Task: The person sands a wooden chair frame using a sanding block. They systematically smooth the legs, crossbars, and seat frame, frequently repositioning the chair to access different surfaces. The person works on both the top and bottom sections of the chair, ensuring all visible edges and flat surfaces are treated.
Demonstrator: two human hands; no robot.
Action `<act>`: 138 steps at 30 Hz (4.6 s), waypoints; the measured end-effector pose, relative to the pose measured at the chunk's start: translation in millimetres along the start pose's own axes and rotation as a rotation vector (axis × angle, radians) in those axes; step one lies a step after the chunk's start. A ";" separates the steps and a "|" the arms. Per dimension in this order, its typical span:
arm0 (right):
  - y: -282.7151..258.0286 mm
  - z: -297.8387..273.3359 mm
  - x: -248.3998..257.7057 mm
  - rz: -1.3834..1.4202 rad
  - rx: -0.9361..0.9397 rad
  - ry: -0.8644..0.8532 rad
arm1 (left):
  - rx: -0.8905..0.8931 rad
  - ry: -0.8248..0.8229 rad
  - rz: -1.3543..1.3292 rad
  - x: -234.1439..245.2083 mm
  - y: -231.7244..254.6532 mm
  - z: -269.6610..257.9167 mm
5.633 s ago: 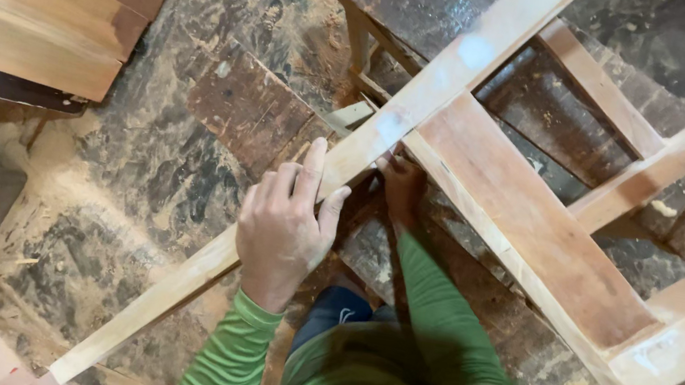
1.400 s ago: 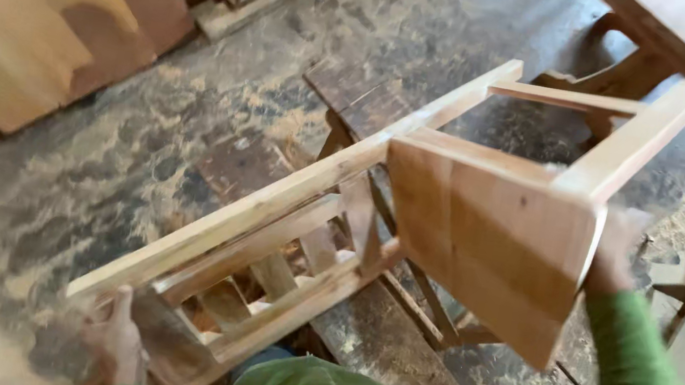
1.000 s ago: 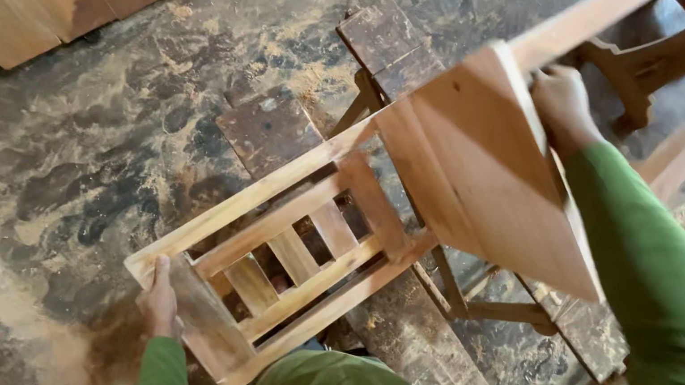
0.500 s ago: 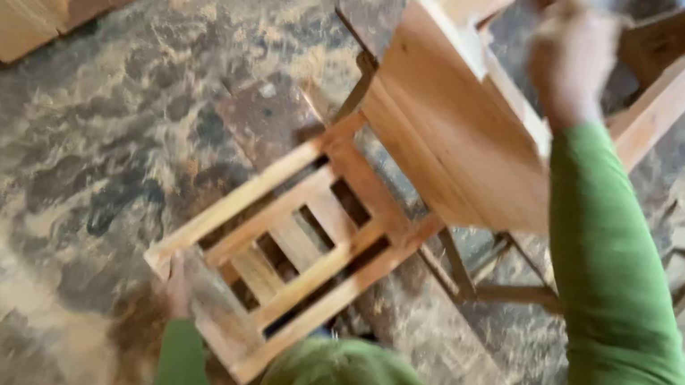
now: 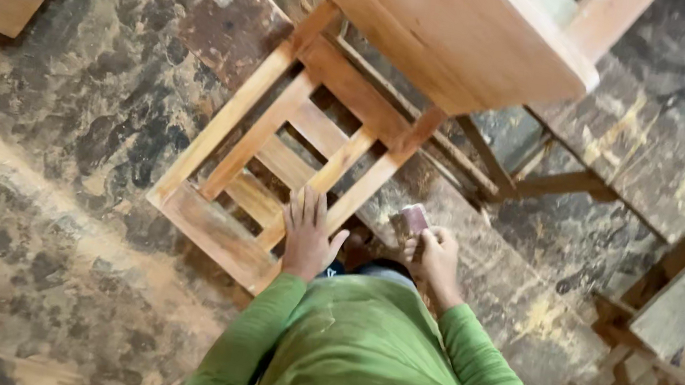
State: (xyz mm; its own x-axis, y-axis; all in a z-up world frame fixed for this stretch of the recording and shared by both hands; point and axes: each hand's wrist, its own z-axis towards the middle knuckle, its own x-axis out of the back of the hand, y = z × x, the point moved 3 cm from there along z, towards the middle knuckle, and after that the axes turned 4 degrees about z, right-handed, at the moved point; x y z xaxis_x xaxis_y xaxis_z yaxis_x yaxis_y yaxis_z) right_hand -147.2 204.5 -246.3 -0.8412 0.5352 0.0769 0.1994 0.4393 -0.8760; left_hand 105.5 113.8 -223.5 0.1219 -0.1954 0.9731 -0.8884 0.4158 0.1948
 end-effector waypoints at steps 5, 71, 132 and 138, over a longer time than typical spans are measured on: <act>25.3 -13.6 12.0 -0.088 -0.282 -0.021 | -0.084 -0.090 -0.016 -11.6 -4.7 -14.3; -42.9 -2.2 -373.9 -0.801 -0.009 -0.255 | 0.141 -0.180 -0.514 41.9 -360.7 57.4; -29.0 -83.1 -570.1 -0.651 0.095 0.937 | -0.175 -0.896 -0.647 52.3 -543.5 236.4; -33.8 -102.2 -585.7 -0.680 0.144 0.936 | -0.445 -0.696 -0.460 71.6 -516.9 272.8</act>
State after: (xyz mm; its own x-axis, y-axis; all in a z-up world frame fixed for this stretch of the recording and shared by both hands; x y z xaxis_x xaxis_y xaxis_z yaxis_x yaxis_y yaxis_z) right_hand 390.2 -50.0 -213.1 -0.0414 0.5708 0.8201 -0.2594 0.7865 -0.5605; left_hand 452.7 -357.5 -288.1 -0.0007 -0.8514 0.5246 -0.5510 0.4381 0.7103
